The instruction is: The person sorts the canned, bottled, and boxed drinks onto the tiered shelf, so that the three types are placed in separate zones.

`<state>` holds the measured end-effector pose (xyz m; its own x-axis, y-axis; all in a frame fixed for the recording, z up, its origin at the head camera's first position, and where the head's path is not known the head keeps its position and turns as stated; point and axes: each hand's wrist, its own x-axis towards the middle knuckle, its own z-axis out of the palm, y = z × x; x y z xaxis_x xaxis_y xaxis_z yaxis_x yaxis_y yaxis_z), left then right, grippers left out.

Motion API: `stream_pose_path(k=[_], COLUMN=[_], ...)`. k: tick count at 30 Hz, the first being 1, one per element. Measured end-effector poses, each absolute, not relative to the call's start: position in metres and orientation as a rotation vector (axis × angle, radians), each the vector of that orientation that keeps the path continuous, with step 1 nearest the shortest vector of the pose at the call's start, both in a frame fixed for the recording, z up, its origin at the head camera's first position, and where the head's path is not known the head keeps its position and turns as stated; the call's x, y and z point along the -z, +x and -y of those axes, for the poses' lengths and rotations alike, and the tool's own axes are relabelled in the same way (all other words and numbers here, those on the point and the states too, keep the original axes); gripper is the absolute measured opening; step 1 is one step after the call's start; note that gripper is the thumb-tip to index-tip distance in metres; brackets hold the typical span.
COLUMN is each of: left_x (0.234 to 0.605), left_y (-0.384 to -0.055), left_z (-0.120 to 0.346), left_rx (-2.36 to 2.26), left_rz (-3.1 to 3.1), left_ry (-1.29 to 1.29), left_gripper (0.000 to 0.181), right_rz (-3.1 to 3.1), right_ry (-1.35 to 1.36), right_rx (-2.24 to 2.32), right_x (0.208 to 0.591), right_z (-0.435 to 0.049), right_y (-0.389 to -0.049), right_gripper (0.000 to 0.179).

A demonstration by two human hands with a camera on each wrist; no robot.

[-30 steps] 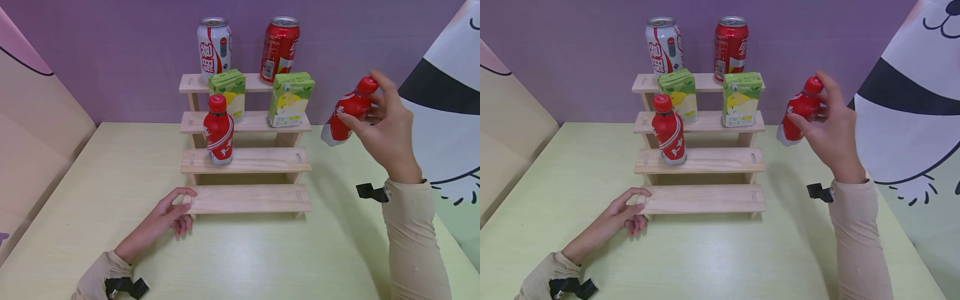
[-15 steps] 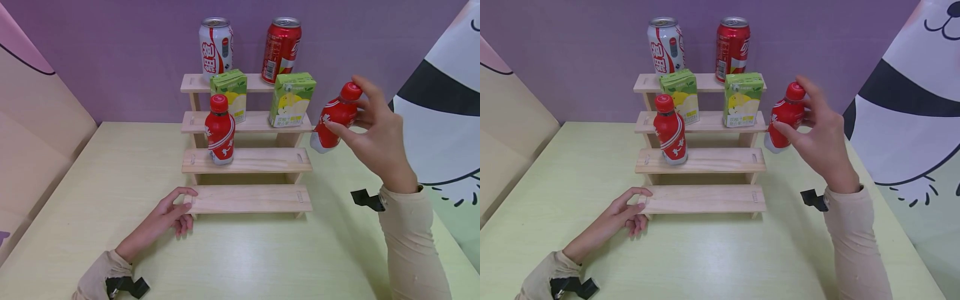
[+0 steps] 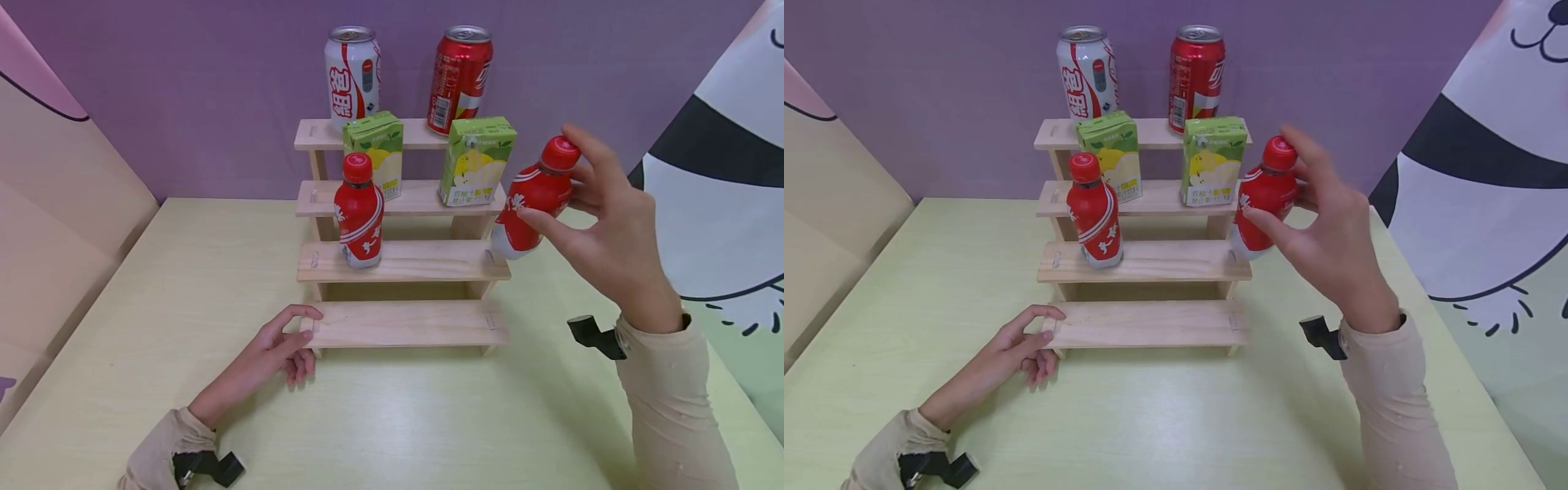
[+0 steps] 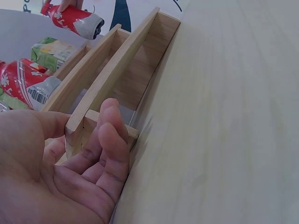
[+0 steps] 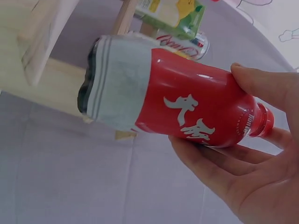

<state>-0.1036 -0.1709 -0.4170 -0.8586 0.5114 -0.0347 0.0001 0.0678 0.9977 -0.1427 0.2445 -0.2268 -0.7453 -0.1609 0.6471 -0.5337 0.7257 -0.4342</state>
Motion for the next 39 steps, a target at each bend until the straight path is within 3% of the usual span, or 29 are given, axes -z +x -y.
stream_pose_path(k=[21,39], left_x=[0.416,0.417], left_y=[-0.103,-0.103], left_z=[0.171,0.173], left_rx=[-1.813,-1.827], left_rz=[-1.996,-1.972], left_ry=[0.491,0.537], left_gripper=[0.033,0.033], right_rz=[2.281,2.412], right_ry=[0.767,0.726], right_rx=[-1.017,-0.971], right_x=[0.252,0.258], right_z=[-0.208,-0.212], right_y=[-0.154,-0.162], right_gripper=[0.095,0.096])
